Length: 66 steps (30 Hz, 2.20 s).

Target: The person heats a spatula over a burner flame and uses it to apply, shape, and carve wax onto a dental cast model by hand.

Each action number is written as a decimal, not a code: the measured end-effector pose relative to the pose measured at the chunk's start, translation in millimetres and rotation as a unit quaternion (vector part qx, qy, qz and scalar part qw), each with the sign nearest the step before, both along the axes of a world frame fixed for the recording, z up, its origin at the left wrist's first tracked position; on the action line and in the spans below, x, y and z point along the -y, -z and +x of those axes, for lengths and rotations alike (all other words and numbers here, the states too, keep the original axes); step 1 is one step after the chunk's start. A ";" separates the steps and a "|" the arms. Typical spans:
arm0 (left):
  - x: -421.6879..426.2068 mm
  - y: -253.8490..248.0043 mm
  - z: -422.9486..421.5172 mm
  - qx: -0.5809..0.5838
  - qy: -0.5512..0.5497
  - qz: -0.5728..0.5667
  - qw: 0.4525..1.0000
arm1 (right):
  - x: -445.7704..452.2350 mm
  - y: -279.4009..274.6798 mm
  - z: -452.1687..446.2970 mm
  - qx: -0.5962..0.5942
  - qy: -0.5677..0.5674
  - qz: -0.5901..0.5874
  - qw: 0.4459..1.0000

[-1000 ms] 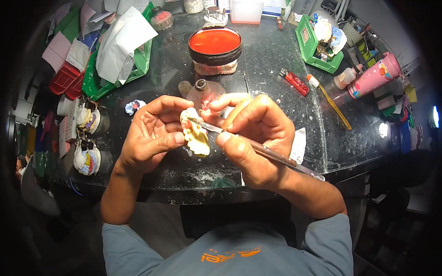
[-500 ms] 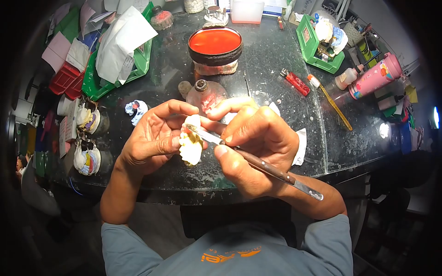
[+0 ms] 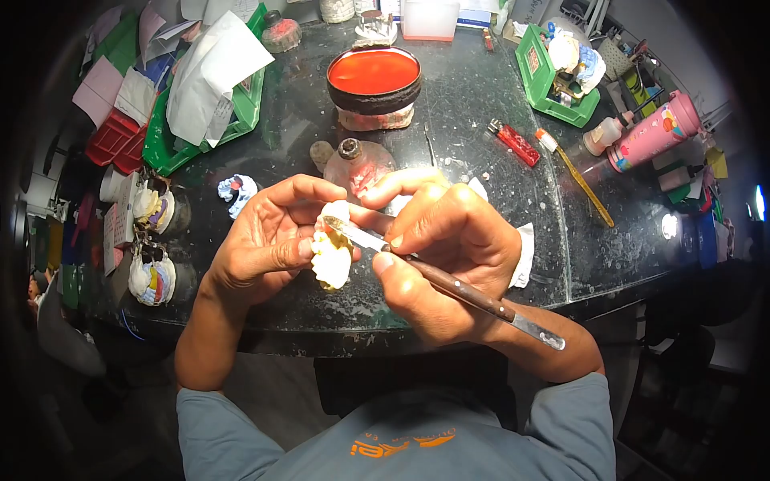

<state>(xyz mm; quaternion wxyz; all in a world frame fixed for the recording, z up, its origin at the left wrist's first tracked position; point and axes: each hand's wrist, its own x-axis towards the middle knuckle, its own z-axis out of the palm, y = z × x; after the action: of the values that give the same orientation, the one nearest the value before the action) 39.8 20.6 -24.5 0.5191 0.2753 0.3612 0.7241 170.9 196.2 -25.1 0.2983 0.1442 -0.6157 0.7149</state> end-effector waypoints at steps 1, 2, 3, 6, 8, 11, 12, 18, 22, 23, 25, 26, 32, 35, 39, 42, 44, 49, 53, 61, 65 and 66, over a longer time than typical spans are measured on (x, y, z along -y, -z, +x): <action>-0.1 0.2 0.0 0.000 -0.002 0.000 1.000 | 0.4 -0.4 0.1 0.000 0.001 0.000 1.000; 0.0 0.4 0.1 0.000 -0.003 0.000 1.000 | 0.4 -1.1 0.2 -0.001 0.001 0.006 1.000; 0.1 0.6 0.1 -0.001 -0.005 0.000 1.000 | 0.1 -2.0 0.4 -0.001 0.001 0.012 1.000; -0.3 0.6 0.4 -0.009 -0.009 -0.003 1.000 | -5.8 -2.6 0.3 -0.010 -0.009 0.051 0.999; -0.6 0.9 -0.1 -0.012 -0.010 0.001 1.000 | -6.9 -2.4 0.1 -0.012 -0.014 0.061 0.998; -0.7 0.8 0.3 -0.014 -0.012 0.000 1.000 | -5.9 -1.5 0.3 -0.009 -0.020 0.049 0.999; -0.8 0.5 0.5 -0.014 -0.013 -0.001 1.000 | -7.7 -1.3 1.0 -0.009 -0.026 0.051 0.998; 0.7 -2.0 -0.8 -0.027 -0.014 -0.018 0.999 | -1.2 -2.7 3.1 -0.012 -0.016 -0.041 0.999; -0.2 -8.5 1.1 -0.034 -0.038 -0.026 0.998 | 0.4 -2.8 4.4 0.010 -0.017 -0.077 0.997; 0.0 -10.9 1.3 -0.038 -0.044 -0.038 0.998 | -0.4 -2.5 3.9 0.009 -0.023 -0.069 0.997; 0.4 -11.4 1.1 -0.049 -0.054 -0.055 0.996 | -2.7 -1.4 1.9 0.006 -0.035 -0.054 0.998; 0.4 -10.3 1.0 -0.055 -0.059 -0.060 0.995 | -2.8 -1.7 1.6 0.009 -0.038 -0.055 0.998; 1.9 -8.9 0.4 -0.076 -0.072 -0.080 0.991 | -3.7 -1.3 1.2 0.026 -0.047 -0.048 0.997; 2.2 -7.8 -0.3 -0.076 -0.070 -0.079 0.992 | -3.9 -0.3 1.6 0.032 -0.046 -0.044 0.997; 1.5 -10.4 0.9 -0.076 -0.072 -0.087 0.991 | -3.4 -0.3 1.7 0.023 -0.023 -0.022 0.999; 2.6 -9.1 -0.2 -0.070 -0.070 -0.082 0.992 | -1.8 -0.5 0.8 0.013 0.002 -0.005 1.000; 2.2 -10.8 1.0 -0.072 -0.072 -0.088 0.991 | -1.5 0.1 -0.1 0.008 0.012 0.001 1.000; 3.3 -3.6 -2.4 -0.060 -0.057 -0.039 0.996 | -0.2 0.5 -0.2 0.009 0.014 -0.005 1.000; 2.0 -8.1 0.1 -0.072 -0.067 -0.070 0.993 | -1.7 0.5 0.5 0.010 0.016 0.009 1.000; -0.1 -14.0 3.2 -0.071 -0.073 -0.076 0.992 | -0.6 0.8 0.4 0.008 0.015 0.006 1.000; -0.4 -14.4 3.2 -0.065 -0.074 -0.074 0.992 | -3.3 1.6 0.2 0.000 0.004 0.018 1.000; -0.3 -14.4 3.1 -0.065 -0.073 -0.074 0.992 | -4.3 1.5 0.5 -0.002 -0.001 0.020 1.000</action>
<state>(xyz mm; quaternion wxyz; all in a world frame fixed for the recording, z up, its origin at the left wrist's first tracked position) 42.9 20.9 -10.1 0.4588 0.2554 0.4662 0.7120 171.4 200.4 -26.6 0.2960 0.1515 -0.6291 0.7026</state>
